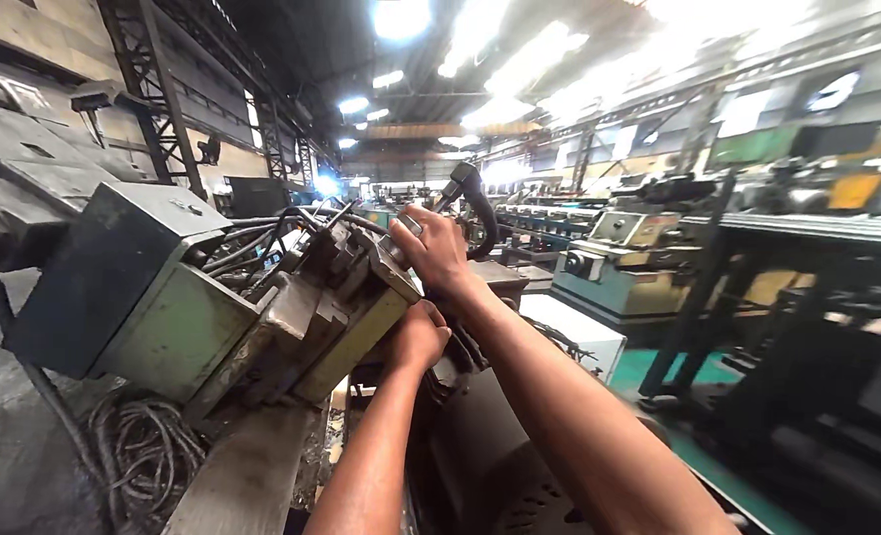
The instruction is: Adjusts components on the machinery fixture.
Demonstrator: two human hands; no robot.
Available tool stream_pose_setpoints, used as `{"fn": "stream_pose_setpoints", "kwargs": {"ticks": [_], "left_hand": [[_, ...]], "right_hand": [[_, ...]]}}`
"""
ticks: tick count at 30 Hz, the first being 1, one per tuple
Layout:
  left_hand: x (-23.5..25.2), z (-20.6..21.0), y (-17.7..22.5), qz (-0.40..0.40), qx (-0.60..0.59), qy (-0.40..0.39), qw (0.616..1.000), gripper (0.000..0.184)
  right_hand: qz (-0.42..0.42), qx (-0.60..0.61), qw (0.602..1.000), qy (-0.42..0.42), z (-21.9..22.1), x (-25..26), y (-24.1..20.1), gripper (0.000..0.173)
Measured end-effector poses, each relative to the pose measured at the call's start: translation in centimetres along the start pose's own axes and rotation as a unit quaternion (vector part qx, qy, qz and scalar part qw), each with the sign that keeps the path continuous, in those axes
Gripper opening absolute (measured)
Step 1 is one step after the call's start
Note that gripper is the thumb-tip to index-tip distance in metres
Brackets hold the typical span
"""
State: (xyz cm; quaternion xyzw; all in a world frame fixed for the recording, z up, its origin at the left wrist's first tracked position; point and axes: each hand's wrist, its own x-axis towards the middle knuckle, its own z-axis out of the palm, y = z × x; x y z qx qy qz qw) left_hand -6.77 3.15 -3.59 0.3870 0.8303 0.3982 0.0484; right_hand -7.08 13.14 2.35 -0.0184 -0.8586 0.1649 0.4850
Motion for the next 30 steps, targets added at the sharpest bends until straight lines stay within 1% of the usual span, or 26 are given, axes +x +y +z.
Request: {"fn": "stream_pose_setpoints", "kwargs": {"ticks": [3, 6, 9, 11, 13, 20, 30], "left_hand": [[0.2, 0.3, -0.4, 0.015, -0.011, 0.01, 1.0, 0.018], [-0.2, 0.4, -0.4, 0.025, -0.013, 0.023, 0.999, 0.017], [-0.9, 0.1, 0.0, 0.018, 0.034, 0.047, 0.998, 0.016], [-1.0, 0.0, 0.2, 0.011, 0.075, 0.057, 0.996, 0.015], [-1.0, 0.0, 0.2, 0.004, 0.099, 0.057, 0.993, 0.016], [-0.9, 0.1, 0.2, 0.011, 0.076, 0.072, 0.994, 0.012], [-1.2, -0.1, 0.7, -0.007, 0.072, 0.066, 0.995, 0.008]], "right_hand": [[0.09, -0.048, 0.993, -0.055, -1.4, -0.3, -2.2, 0.041], [0.179, -0.139, 0.968, -0.106, -3.2, -0.1, -5.2, 0.047], [0.238, -0.135, 0.954, -0.126, -3.4, 0.4, -6.8, 0.055], [0.26, -0.118, 0.951, -0.121, -3.0, 0.6, -7.0, 0.053], [0.258, -0.112, 0.953, -0.112, -2.6, 0.5, -6.8, 0.05], [0.193, -0.106, 0.971, -0.098, -2.0, 0.1, -5.2, 0.049], [0.146, -0.06, 0.984, -0.077, -1.5, 0.1, -3.7, 0.044]]}}
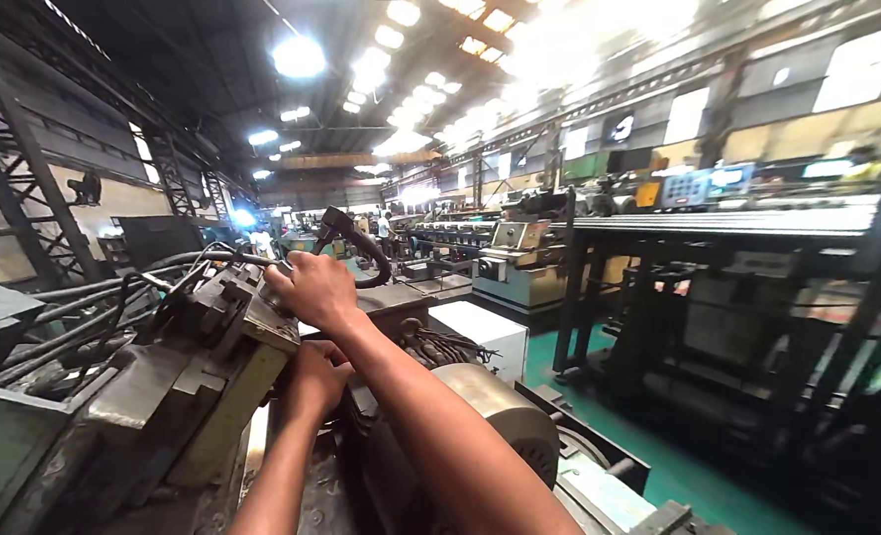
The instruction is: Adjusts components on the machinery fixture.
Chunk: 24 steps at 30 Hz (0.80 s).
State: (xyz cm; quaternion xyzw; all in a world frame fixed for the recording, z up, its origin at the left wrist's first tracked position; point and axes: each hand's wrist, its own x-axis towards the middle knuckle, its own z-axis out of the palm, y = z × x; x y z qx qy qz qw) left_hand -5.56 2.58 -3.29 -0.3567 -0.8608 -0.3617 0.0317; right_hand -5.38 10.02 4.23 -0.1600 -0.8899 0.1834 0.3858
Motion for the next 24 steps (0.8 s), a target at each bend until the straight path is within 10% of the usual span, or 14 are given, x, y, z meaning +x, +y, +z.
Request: {"fn": "stream_pose_setpoints", "kwargs": {"ticks": [24], "left_hand": [[0.3, 0.4, -0.5, 0.014, -0.016, -0.001, 1.0, 0.005]], "right_hand": [[-0.06, 0.02, 0.998, 0.007, 0.1, -0.1, 1.0, 0.04]]}}
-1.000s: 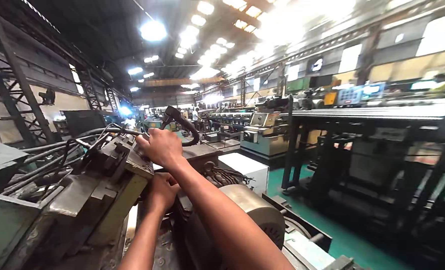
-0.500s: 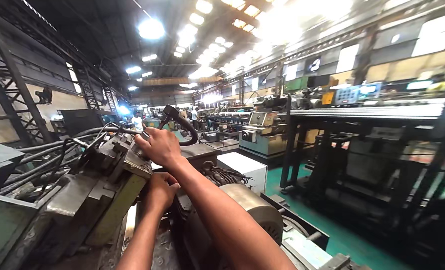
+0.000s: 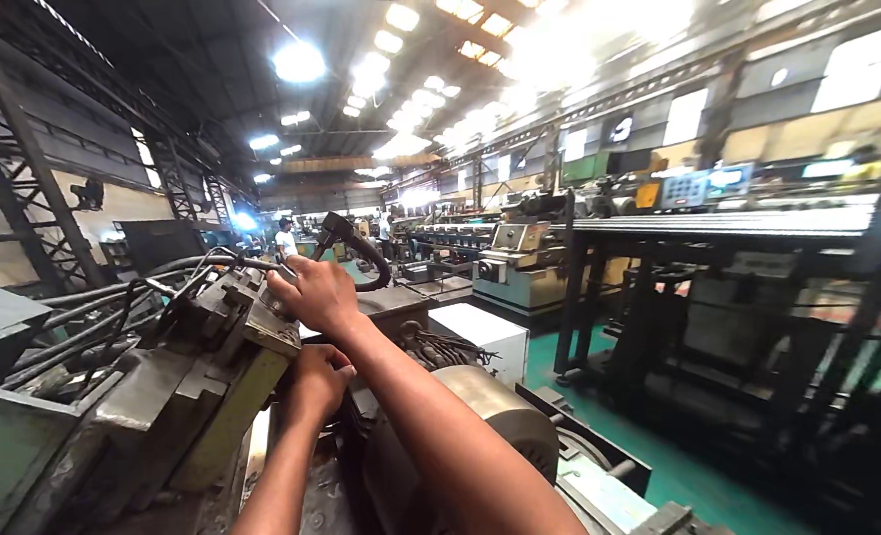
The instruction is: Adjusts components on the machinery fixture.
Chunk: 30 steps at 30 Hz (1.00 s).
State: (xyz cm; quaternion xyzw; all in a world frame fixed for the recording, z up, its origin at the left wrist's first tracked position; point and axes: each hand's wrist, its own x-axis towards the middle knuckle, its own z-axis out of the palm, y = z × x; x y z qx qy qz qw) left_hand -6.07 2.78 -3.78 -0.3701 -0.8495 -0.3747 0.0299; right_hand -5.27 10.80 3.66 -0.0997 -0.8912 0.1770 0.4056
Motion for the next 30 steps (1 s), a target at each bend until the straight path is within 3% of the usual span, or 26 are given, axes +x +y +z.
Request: {"fn": "stream_pose_setpoints", "kwargs": {"ticks": [30], "left_hand": [[-0.47, -0.22, 0.35, -0.004, -0.008, -0.003, 1.0, 0.005]], "right_hand": [[0.002, -0.006, 1.0, 0.011, 0.1, -0.16, -0.02, 0.04]]}}
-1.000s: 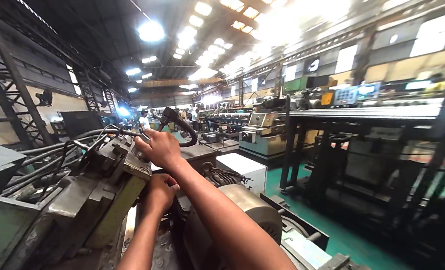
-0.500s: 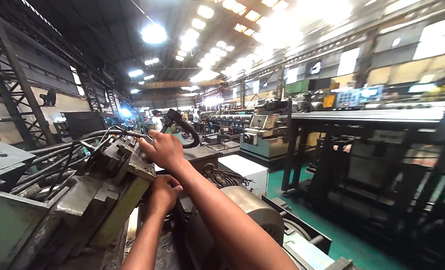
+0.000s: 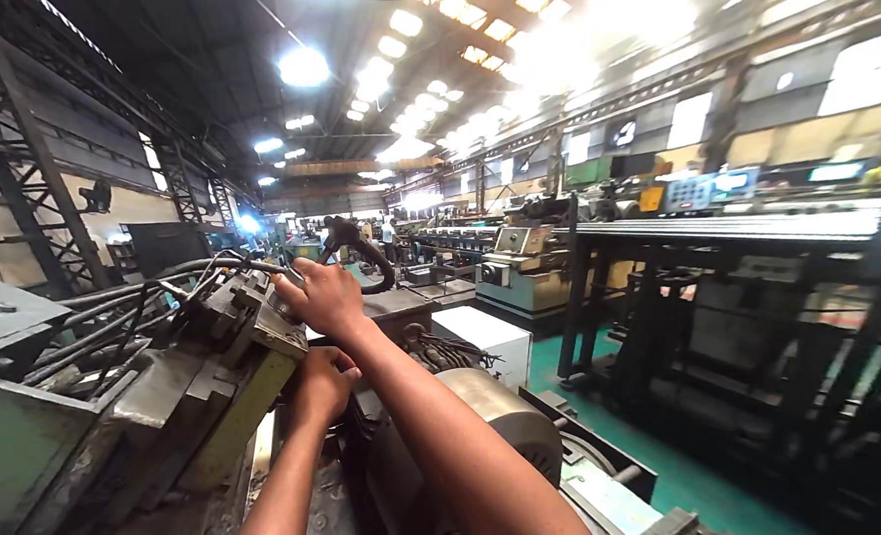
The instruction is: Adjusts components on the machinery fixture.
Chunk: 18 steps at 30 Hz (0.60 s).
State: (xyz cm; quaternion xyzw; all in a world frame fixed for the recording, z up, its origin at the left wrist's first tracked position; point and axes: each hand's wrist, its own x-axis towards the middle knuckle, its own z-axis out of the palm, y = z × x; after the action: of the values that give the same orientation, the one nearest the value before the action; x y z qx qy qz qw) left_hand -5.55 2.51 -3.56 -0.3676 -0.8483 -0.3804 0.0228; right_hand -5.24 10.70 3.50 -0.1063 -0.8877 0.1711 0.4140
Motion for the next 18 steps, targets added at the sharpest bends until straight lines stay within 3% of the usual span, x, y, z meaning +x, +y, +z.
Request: {"fn": "stream_pose_setpoints", "kwargs": {"ticks": [18], "left_hand": [[-0.05, 0.19, -0.1, -0.005, -0.006, 0.008, 1.0, 0.004]], "right_hand": [[0.001, -0.004, 1.0, -0.004, -0.06, -0.02, -0.02, 0.041]]}}
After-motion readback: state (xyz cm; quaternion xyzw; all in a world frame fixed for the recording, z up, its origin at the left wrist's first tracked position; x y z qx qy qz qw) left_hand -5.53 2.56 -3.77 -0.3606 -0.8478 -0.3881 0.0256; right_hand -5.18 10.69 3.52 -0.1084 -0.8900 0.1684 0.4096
